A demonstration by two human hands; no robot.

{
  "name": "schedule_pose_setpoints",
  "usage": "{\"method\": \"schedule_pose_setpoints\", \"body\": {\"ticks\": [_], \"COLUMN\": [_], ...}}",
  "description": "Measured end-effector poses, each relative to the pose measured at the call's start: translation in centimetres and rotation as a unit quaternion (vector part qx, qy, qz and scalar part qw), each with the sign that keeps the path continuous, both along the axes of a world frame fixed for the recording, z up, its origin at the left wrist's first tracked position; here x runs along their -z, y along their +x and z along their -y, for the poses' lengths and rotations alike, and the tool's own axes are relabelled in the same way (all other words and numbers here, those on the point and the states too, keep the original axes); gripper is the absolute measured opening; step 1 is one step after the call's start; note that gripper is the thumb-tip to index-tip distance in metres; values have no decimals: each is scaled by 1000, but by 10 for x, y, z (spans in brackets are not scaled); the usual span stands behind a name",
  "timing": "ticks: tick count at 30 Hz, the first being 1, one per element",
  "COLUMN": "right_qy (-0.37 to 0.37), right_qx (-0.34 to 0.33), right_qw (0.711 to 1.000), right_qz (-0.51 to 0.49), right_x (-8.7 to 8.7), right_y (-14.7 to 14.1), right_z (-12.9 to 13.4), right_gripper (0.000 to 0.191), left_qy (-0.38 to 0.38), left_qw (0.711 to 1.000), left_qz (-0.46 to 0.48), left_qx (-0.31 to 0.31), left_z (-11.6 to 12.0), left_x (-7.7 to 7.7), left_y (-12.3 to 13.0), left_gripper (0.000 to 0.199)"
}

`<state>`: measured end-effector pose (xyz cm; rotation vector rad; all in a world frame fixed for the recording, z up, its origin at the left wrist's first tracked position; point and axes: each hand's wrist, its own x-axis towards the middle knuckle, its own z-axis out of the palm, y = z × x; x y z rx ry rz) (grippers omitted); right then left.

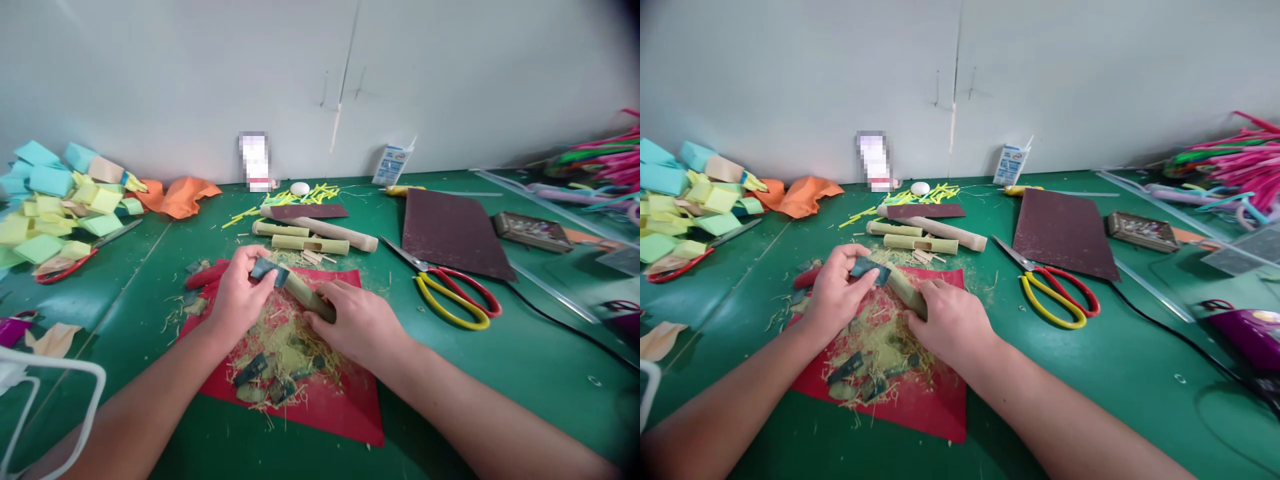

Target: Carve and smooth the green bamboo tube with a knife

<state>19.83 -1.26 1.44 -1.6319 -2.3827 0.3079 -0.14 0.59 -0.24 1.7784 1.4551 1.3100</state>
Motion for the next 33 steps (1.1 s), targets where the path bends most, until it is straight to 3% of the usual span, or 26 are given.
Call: {"method": "schedule_pose_setpoints", "body": {"ticks": [4,8,14,22,28,33], "right_qy": [4,3,-1,-35,-35,-37], "right_qx": [-1,-1,2,-13,-14,-11], "right_qw": [1000,1000,1000,999,999,999], "right_qz": [-15,-16,5,-2,-7,-17], "right_x": [1,-1,-4,-2,1,-2], "right_y": [-6,-7,-1,1,-1,-3], "right_z": [1,2,4,2,1,-1], "right_gripper": [16,16,24,19,18,19], "left_qy": [-16,-4,48,53,86,101], "left_qw": [1000,997,989,982,956,952], "left_qz": [12,-71,-136,-176,-246,-281], "left_qx": [-14,-11,23,36,135,63], "left_z": [-4,-4,-3,-9,4,-7], "left_x": [7,4,-2,2,4,3], "left_y": [0,1,1,-5,8,3], "left_gripper": [17,8,22,13,20,19]}}
